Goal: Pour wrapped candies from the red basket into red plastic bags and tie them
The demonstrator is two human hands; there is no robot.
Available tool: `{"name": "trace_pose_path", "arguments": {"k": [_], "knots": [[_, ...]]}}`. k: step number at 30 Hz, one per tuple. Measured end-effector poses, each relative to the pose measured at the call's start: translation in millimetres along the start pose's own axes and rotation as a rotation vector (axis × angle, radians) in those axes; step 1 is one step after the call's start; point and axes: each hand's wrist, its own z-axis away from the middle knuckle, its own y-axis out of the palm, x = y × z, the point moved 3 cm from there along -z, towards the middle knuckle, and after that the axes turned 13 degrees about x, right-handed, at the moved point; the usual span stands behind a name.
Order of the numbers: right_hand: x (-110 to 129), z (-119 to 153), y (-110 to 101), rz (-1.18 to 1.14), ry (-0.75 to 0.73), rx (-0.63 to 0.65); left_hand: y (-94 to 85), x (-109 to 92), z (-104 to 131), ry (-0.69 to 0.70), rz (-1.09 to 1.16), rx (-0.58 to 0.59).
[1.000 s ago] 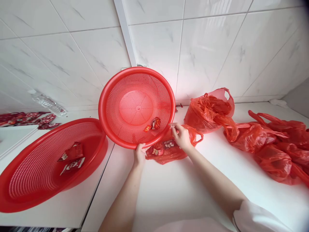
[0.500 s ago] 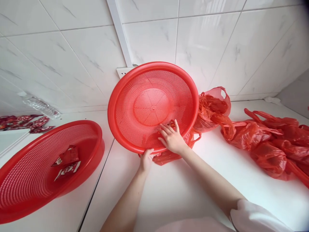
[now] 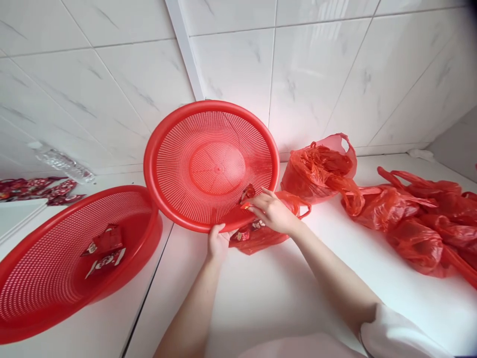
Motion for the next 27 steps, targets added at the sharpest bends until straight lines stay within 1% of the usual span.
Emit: {"name": "trace_pose_path", "arguments": {"k": [1, 3, 6, 8, 10, 13, 15, 17, 20, 23, 25, 27], "knots": [[-1.1, 2.3, -6.5, -0.028, 0.021, 0.001, -2.0, -1.6, -0.9, 0.008, 0.001, -0.023], [-4.5, 7.0, -15.1, -0.028, 0.066, 0.052, -5.5, -3.3, -2.3, 0.013, -0.004, -0.066], [-9.8, 12.1, -21.1, 0.075, 0.138, 0.111, -7.5, -2.7, -3.0, 0.022, 0.007, -0.116], [-11.2, 13.1, -23.9, 0.115, 0.167, 0.084, -5.8, -1.6, -2.4, 0.024, 0.012, -0.125], [-10.5, 12.4, -25.3, 0.124, 0.175, 0.042, -1.6, -0.4, -1.0, 0.014, -0.004, -0.098], [-7.7, 9.6, -20.8, 0.156, 0.152, 0.006, 6.0, 2.8, 3.0, -0.033, -0.061, -0.021], [-6.6, 7.5, -12.2, 0.191, 0.142, 0.015, 10.4, 6.6, 6.6, -0.073, -0.096, 0.031], [-7.0, 6.2, -1.9, 0.212, 0.173, 0.048, 13.3, 10.8, 10.1, -0.094, -0.104, 0.065], [-6.6, 6.0, 9.5, 0.198, 0.210, 0.134, 13.8, 15.4, 13.6, -0.078, -0.085, 0.056], [-3.1, 6.7, 10.8, 0.145, 0.170, 0.217, 11.3, 16.0, 13.7, -0.052, -0.089, 0.037], [-1.2, 6.4, 8.3, 0.097, 0.164, 0.236, 10.5, 14.9, 12.8, -0.039, -0.087, 0.048], [0.1, 4.9, 5.5, 0.036, 0.163, 0.211, 11.2, 13.9, 12.1, -0.043, -0.081, 0.067]]}}
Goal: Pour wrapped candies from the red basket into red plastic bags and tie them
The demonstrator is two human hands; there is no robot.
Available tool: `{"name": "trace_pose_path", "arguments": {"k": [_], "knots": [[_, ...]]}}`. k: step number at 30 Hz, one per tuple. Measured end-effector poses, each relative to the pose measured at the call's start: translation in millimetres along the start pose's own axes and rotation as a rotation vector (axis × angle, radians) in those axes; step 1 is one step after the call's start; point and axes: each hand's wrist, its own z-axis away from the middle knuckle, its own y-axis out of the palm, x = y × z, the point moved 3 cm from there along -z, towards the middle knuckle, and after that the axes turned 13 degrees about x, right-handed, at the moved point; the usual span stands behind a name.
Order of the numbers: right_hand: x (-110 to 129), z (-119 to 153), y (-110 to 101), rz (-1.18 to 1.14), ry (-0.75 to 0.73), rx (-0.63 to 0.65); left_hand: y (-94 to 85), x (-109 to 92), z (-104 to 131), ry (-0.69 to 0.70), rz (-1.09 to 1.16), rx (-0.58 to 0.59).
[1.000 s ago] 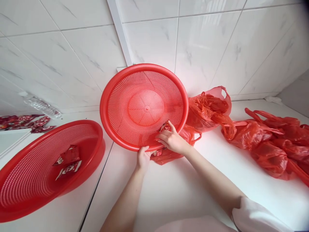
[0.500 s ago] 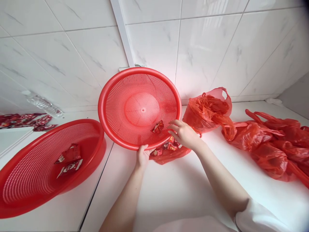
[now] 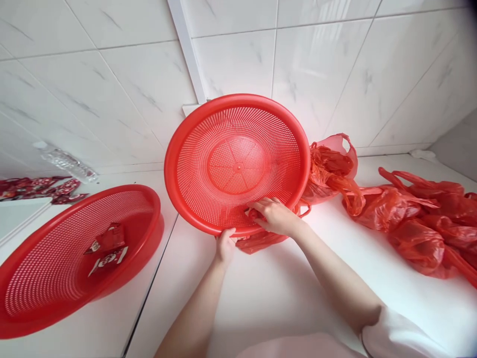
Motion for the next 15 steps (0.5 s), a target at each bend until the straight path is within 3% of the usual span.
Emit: {"name": "trace_pose_path", "arguments": {"k": [3, 6, 8, 11, 15], "knots": [[-2.5, -1.5, -8.0, -0.255, 0.034, -0.197, 1.5, -0.4, 0.0, -0.018, 0.013, -0.022], [-16.1, 2.0, -18.1, -0.773, 0.162, -0.536, 1.6, -0.2, -0.2, -0.029, 0.022, -0.065], [-25.4, 4.3, -21.7, -1.158, 0.201, -0.659, 0.6, -0.5, -1.3, -0.030, 0.018, -0.074], [-33.3, 5.2, -23.8, -1.598, 0.222, -0.667, -1.6, -2.0, -3.2, -0.029, 0.004, -0.077], [-33.2, 5.8, -24.7, -1.708, 0.202, -0.668, -1.7, -5.2, -3.5, -0.014, -0.021, -0.072]]}}
